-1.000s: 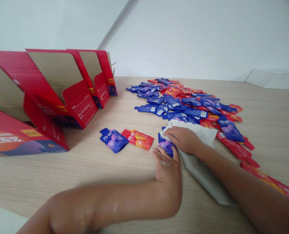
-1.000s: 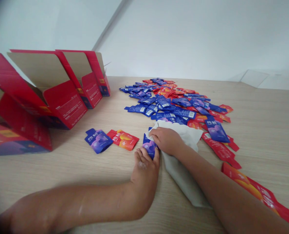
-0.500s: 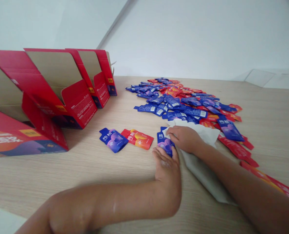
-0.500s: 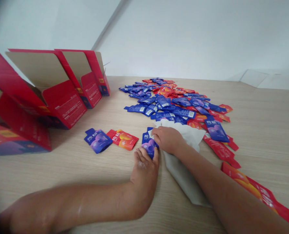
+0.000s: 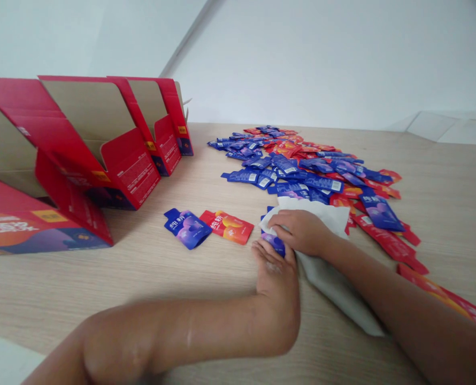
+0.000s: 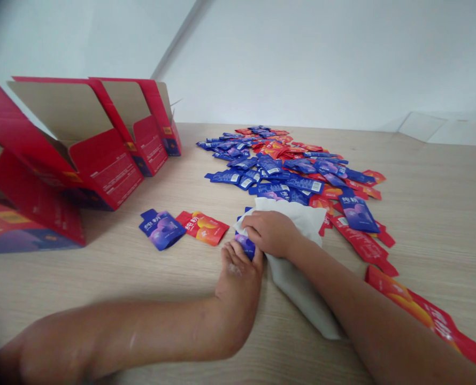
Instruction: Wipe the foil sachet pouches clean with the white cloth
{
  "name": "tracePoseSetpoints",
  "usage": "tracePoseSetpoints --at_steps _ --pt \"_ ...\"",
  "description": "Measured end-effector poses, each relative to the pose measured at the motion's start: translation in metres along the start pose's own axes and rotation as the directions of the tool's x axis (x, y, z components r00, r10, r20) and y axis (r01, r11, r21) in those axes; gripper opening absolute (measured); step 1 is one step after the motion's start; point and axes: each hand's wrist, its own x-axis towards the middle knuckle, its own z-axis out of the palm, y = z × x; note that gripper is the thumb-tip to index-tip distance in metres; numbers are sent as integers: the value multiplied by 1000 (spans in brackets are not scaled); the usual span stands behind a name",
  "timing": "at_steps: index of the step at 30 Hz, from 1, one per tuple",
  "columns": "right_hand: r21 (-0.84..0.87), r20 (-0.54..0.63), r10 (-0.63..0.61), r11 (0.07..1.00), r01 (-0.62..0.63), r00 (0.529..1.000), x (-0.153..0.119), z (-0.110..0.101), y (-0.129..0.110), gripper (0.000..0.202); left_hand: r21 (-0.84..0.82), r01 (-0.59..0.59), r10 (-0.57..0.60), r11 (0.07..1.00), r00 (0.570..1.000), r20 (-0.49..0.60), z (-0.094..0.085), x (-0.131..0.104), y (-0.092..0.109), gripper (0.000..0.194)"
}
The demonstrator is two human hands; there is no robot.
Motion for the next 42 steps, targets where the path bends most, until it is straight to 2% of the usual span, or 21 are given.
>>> tracePoseSetpoints --at_steps 5,9,13,16,20,25,32,35,38,42 --pt "-16 -3 151 988 -151 988 2 -2 8 28 105 -40 33 994 997 66 -4 0 -1 54" --pt "-52 -12 199 978 -200 980 1 -1 12 28 166 -59 43 984 994 95 -6 0 -2 56" --pt "-48 -103 167 984 -172 981 -2 0 8 29 122 -48 39 991 996 76 -4 1 -1 53" --pt "-29 -182 81 996 -87 980 -4 0 1 30 85 -29 24 996 998 54 -1 1 1 50" --pt "26 -36 -66 997 67 997 -2 1 -4 28 60 -16 14 998 999 36 -1 1 1 44" --pt "105 -29 78 992 -75 997 2 2 1 27 12 -11 11 1000 1000 25 -2 0 0 48" --pt "12 -52 213 977 -213 976 1 4 9 28 -5 6 -6 1000 1000 1 2 -1 0 50" --pt "-9 -126 202 979 -204 971 -1 3 5 30 29 -8 7 1000 1000 22 1 -1 0 50" --pt "4 -185 134 991 -135 974 -2 0 -1 30 78 -20 18 997 999 36 0 0 0 50" --pt "56 -66 44 998 -41 997 0 1 -4 27 79 -27 23 996 999 46 -1 1 0 48"
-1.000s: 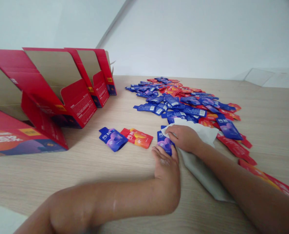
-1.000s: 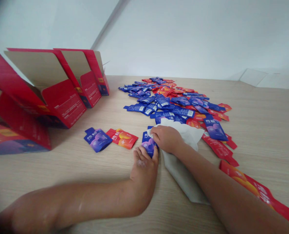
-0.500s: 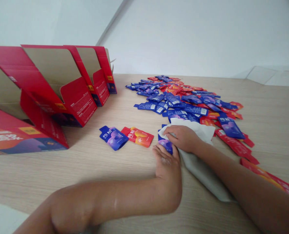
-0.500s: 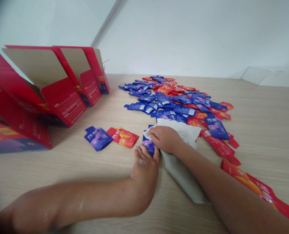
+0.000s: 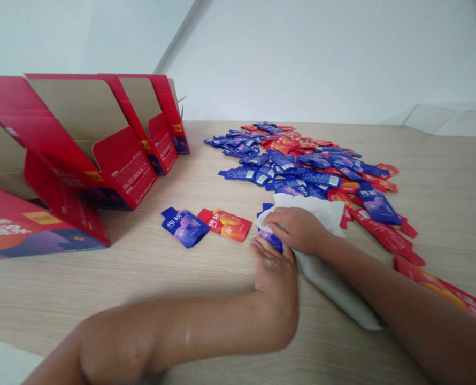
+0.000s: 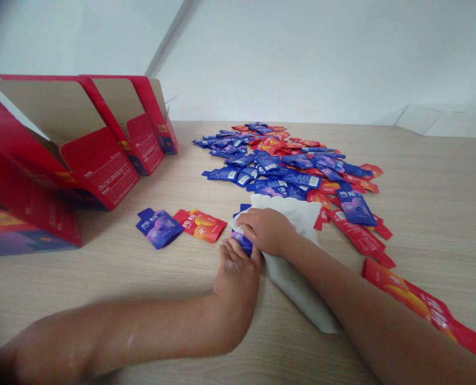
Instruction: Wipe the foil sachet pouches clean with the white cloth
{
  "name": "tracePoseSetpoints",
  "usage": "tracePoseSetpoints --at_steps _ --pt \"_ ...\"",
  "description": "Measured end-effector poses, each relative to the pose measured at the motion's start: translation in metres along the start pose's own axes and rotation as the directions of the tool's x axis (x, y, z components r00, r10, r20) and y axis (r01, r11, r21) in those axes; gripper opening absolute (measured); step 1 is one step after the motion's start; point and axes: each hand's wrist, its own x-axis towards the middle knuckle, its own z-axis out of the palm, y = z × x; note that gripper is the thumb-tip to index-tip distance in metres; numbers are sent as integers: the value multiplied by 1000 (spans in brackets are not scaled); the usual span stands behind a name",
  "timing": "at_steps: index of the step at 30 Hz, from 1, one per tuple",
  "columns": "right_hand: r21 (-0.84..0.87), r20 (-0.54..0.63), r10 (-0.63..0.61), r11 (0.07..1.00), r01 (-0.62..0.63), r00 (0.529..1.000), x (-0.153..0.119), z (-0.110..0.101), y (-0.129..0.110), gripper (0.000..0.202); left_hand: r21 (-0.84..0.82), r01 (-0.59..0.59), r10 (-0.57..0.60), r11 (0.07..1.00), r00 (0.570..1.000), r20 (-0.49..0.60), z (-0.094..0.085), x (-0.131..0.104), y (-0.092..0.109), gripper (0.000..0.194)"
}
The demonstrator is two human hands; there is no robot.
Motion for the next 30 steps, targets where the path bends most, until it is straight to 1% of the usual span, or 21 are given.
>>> tracePoseSetpoints --at_steps 1,3,7,10,12,14,15,17,19,21,25,30 --pt "15 26 15 1000 -15 1000 1 1 1 27 -10 -3 3 1000 1000 2 -1 0 0 48" --pt "27 42 72 997 -73 997 3 2 6 27 -22 -6 6 1000 1000 16 -3 0 -1 50" --pt "-12 29 168 986 -167 985 4 3 17 28 -17 -4 5 1000 999 45 -7 0 -2 53" --pt "-42 -14 182 982 -182 983 2 1 18 29 -14 -6 7 1000 999 40 -7 0 -2 54" --pt "-41 -92 154 987 -158 984 0 -1 14 30 6 -2 2 1000 999 33 -5 0 -1 55" --pt "-28 -150 97 994 -102 984 -2 -2 8 30 29 0 0 1000 1000 20 -3 0 0 53" --pt "-23 -141 56 998 -60 988 -2 -3 6 30 36 -2 2 999 1000 12 -2 0 0 52" --pt "-12 -52 -37 999 37 998 -2 -1 4 29 41 -9 10 999 1000 -5 1 -1 1 50" --pt "8 34 -81 997 81 996 0 0 4 28 34 -13 13 999 1000 -18 3 -1 1 48" --pt "23 56 -52 998 51 997 1 1 6 28 32 -12 13 999 1000 -23 4 -2 1 48" --pt "7 37 51 999 -51 998 4 1 11 28 49 -6 7 999 1000 -15 3 -1 2 51" --pt "-45 -1 162 986 -162 987 3 3 18 29 35 -8 7 999 1000 29 -3 0 0 55"
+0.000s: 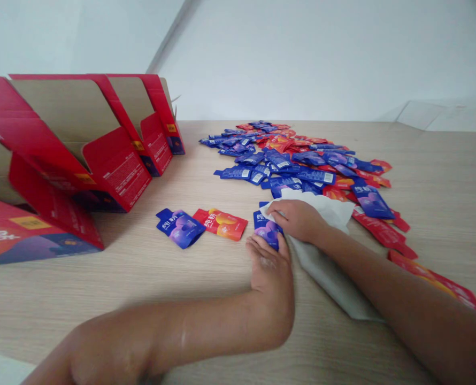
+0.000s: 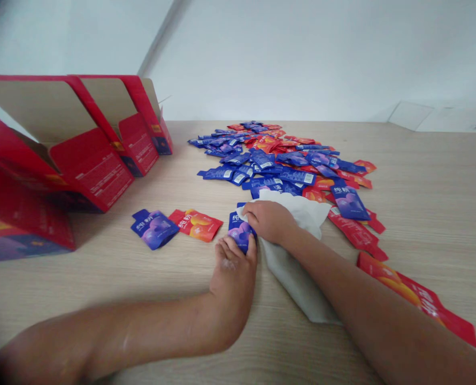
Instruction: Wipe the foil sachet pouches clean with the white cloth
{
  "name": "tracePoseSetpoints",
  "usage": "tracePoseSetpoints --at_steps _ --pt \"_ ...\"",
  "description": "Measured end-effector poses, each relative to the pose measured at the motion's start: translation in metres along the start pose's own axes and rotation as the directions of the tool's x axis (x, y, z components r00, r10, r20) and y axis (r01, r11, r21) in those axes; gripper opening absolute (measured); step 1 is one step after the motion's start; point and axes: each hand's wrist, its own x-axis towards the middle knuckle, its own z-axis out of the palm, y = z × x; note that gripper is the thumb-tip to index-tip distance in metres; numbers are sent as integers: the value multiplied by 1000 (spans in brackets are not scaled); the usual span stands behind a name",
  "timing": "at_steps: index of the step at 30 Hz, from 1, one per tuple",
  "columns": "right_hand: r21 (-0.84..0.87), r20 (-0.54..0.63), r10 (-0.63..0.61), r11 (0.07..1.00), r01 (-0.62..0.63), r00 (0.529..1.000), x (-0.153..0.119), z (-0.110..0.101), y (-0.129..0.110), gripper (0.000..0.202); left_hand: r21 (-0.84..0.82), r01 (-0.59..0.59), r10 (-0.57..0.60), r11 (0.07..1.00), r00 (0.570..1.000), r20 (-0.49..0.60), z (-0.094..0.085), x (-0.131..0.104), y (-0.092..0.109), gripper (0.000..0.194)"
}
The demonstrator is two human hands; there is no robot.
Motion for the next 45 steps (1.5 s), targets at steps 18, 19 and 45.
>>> tracePoseSetpoints --at_steps 18,19,45 --pt "50 35 -47 998 45 998 0 -2 -8 28 20 -4 4 1000 1000 -12 1 -1 0 53" --pt "36 28 -23 999 22 999 0 -1 -5 28 17 -1 1 1000 1000 -4 0 -1 0 54" --pt "1 15 53 999 -53 999 0 0 3 28 -71 5 -4 997 1000 9 -4 -2 -2 55"
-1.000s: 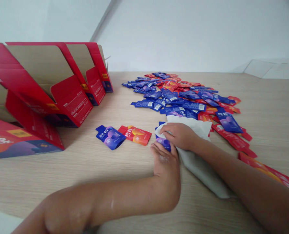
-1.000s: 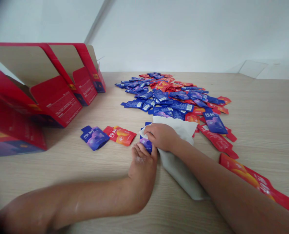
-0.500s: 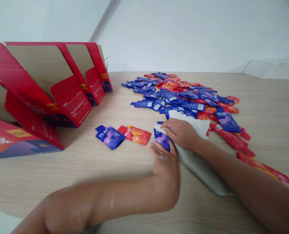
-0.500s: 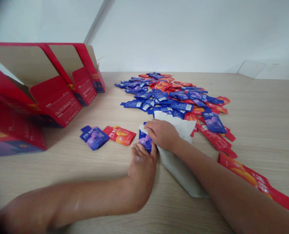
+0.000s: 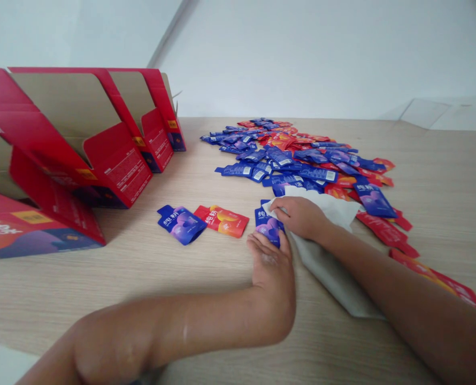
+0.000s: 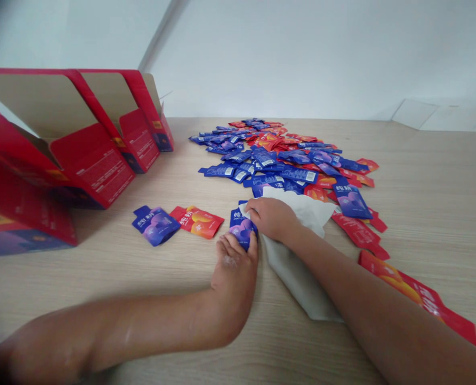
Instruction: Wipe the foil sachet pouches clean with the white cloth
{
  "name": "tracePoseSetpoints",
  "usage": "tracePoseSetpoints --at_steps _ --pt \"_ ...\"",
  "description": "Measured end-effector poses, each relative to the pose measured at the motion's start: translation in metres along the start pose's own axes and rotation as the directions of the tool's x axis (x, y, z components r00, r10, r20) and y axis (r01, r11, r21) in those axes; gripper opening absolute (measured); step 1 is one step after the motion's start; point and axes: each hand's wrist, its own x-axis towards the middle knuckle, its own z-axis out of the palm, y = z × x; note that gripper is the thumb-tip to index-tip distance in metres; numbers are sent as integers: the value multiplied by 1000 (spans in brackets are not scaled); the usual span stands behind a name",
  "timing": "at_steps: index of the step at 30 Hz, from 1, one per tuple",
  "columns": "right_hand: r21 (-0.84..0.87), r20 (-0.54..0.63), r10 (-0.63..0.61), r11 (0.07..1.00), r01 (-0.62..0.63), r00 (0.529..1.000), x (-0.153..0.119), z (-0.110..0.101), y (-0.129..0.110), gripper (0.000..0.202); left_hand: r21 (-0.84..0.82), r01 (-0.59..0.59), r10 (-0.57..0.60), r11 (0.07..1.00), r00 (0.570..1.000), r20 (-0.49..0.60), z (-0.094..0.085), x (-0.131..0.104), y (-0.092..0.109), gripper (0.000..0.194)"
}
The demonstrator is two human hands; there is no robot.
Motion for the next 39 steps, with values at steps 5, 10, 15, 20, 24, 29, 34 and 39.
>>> tracePoseSetpoints --at_steps 5,10,15,20,24,29,34,39 --pt "-29 -95 -9 1000 6 995 -3 -3 -2 30 7 19 -19 1000 999 -27 4 0 2 54" --pt "20 -98 -198 979 201 975 -7 -4 -14 29 27 14 -13 1000 1000 -5 2 2 2 52" --pt "47 16 -193 980 192 981 -5 -1 -13 28 -39 21 -22 999 999 -24 1 1 0 50" --pt "10 0 -91 996 91 996 -1 0 -5 29 -56 16 -18 998 999 -36 -1 0 -2 51" --pt "-26 -19 -16 1000 16 1000 0 2 2 28 -29 7 -8 1000 1000 -19 -1 0 -1 54" --pt "-28 -175 -24 999 19 984 -4 -3 -2 31 -5 12 -12 1000 1000 -18 3 0 2 54" --pt "-4 -113 -227 974 228 967 -8 -5 -14 29 39 5 -5 999 1000 0 1 1 1 50" --pt "50 28 -222 974 220 975 -6 -1 -16 29 34 -5 6 999 1000 -5 1 0 0 47"
